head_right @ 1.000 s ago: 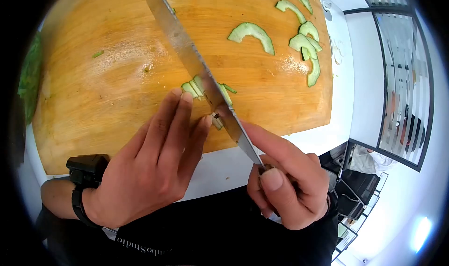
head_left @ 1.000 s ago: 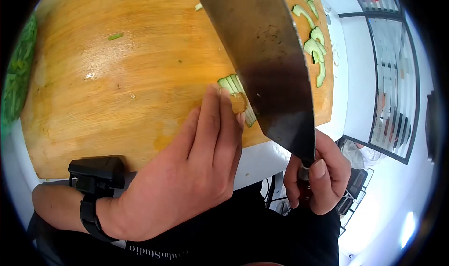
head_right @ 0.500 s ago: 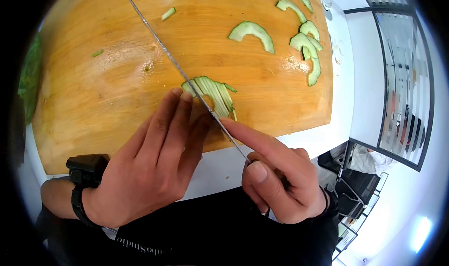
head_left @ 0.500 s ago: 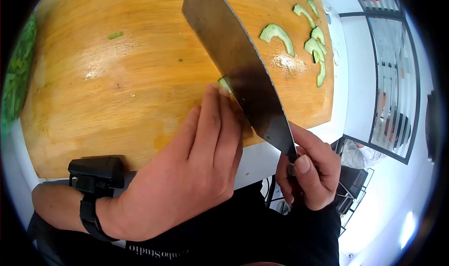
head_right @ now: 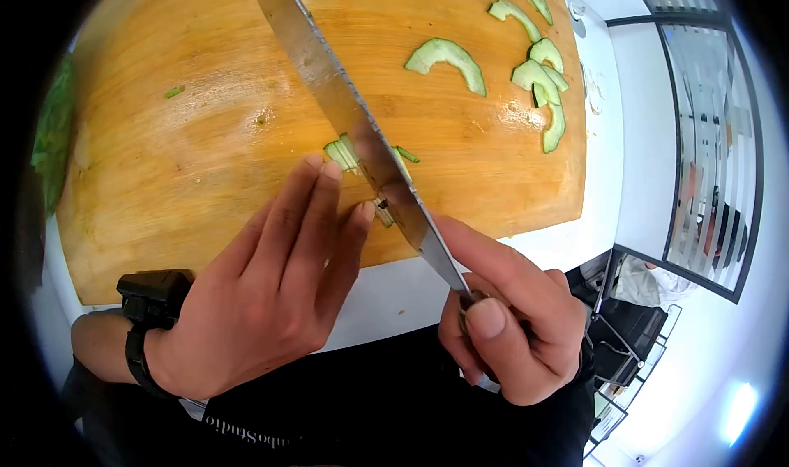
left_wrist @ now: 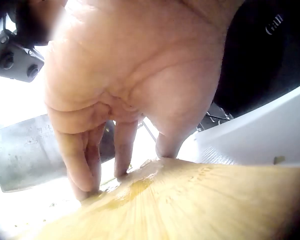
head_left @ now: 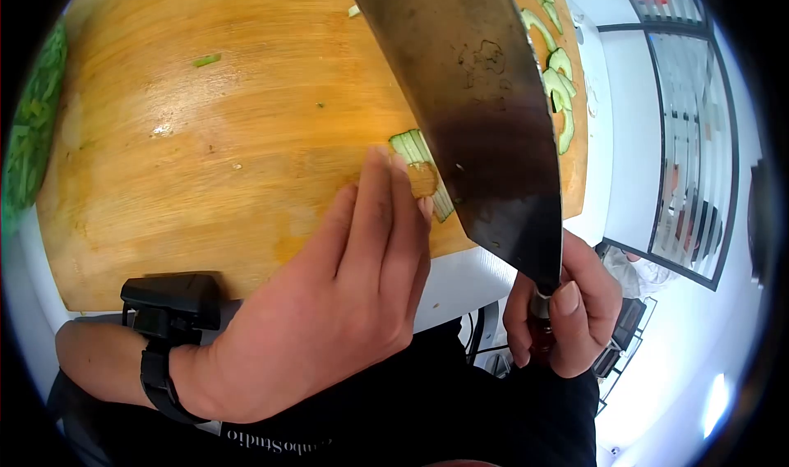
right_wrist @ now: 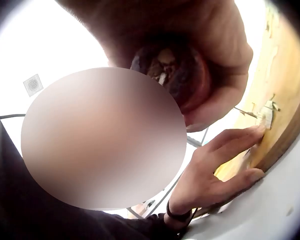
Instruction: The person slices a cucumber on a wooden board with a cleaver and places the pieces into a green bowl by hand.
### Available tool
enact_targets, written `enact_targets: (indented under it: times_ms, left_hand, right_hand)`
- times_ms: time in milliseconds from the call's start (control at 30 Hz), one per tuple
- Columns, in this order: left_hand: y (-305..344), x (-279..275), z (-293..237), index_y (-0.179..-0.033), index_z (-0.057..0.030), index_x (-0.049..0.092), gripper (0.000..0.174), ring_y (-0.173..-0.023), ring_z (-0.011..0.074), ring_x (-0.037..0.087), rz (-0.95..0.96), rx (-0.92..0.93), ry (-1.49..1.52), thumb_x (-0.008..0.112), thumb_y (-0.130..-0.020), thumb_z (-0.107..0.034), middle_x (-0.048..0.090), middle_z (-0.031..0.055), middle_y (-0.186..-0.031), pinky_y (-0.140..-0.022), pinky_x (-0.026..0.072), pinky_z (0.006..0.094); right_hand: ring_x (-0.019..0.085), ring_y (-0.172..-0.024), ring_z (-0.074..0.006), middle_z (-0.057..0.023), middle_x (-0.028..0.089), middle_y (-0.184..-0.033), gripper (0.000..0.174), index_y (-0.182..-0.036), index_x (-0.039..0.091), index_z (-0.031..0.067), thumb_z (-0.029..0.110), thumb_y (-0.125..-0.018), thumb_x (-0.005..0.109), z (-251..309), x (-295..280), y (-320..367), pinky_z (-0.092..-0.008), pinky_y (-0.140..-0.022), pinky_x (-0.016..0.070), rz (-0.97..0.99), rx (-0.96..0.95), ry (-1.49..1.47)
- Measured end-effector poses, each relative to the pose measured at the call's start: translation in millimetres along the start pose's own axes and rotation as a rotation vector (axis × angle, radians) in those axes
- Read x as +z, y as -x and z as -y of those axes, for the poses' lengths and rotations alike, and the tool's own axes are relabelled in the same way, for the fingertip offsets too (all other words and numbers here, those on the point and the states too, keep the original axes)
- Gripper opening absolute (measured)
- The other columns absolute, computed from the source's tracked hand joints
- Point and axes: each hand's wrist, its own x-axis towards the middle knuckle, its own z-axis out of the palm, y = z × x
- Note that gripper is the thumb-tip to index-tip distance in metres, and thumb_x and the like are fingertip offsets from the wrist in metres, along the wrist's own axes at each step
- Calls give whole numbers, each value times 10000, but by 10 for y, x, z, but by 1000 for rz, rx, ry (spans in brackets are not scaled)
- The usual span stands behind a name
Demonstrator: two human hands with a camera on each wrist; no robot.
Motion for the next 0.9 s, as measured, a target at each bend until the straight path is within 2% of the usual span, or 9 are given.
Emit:
enact_targets:
  times_ms: [200, 300, 367, 467, 567, 667, 733, 767, 900]
  left_hand:
    - [-1, -2, -2, -1314, 47, 644, 418, -1286, 425, 607, 5, 1, -22, 556, -973, -178, 615, 302, -1336, -1054, 527, 411]
    - [-9, 9, -18, -1304, 48, 656, 421, -1272, 408, 616, -14, -17, -42, 550, -966, -179, 624, 283, -1323, -1057, 527, 405]
    - [-7, 18, -24, -1301, 46, 663, 423, -1265, 399, 620, -20, -26, -50, 546, -962, -180, 628, 273, -1315, -1058, 527, 400]
    - [0, 26, -22, -1269, 48, 675, 403, -1261, 400, 625, -30, -23, -41, 555, -958, -178, 630, 280, -1314, -1054, 529, 397]
    - [1, 20, 0, -1247, 50, 676, 387, -1255, 404, 630, -41, -5, -38, 564, -953, -175, 633, 288, -1312, -1044, 536, 396]
    - [5, 27, -8, -1235, 50, 673, 376, -1257, 408, 632, -54, -18, 17, 568, -952, -172, 636, 297, -1309, -1037, 541, 401]
    - [9, 27, -3, -1248, 48, 669, 378, -1265, 410, 627, -53, -15, 22, 575, -949, -163, 633, 300, -1314, -1034, 543, 402]
    - [10, 26, -1, -1255, 47, 666, 379, -1269, 412, 624, -52, -14, 24, 579, -948, -158, 632, 302, -1316, -1033, 544, 403]
    - [3, 33, -3, -1245, 39, 678, 364, -1268, 411, 627, -53, -15, 23, 602, -940, -145, 643, 298, -1307, -1024, 548, 396]
  right_hand:
    - [484, -343, -100, -88, 587, -545, 596, -1403, 502, -134, 367, -1081, 469, -18, 12, -24, -209, -375, 375, 42, -11, 3]
    - [524, -409, -75, -24, 564, -545, 484, -1489, 444, -123, 167, -1102, 416, -82, -45, -109, -219, -458, 405, 191, -8, -20]
    - [518, -413, -74, -17, 550, -537, 483, -1495, 434, -123, 156, -1101, 406, -73, -48, -121, -220, -459, 399, 199, -8, -26]
    - [518, -416, -75, -18, 549, -537, 486, -1497, 431, -122, 157, -1099, 410, -81, -56, -108, -221, -459, 394, 192, -4, -46]
    - [493, -370, -93, -74, 579, -550, 542, -1443, 473, -135, 266, -1079, 460, -29, 7, -68, -218, -395, 362, 72, 22, -24]
    - [471, -332, -101, -100, 574, -537, 569, -1390, 494, -130, 341, -1073, 468, -76, -12, -30, -208, -347, 357, -22, -40, -25]
    - [465, -322, -101, -96, 556, -523, 564, -1384, 487, -124, 347, -1074, 461, -79, -57, -3, -203, -340, 364, -65, -58, -28]
    - [460, -369, -85, -89, 594, -571, 569, -1455, 451, -131, 290, -1075, 495, -81, -72, 2, -218, -409, 397, -74, -62, -151]
    - [455, -337, -83, -94, 591, -576, 555, -1450, 446, -112, 301, -1081, 485, -217, -208, -30, -196, -358, 390, -117, -110, -222]
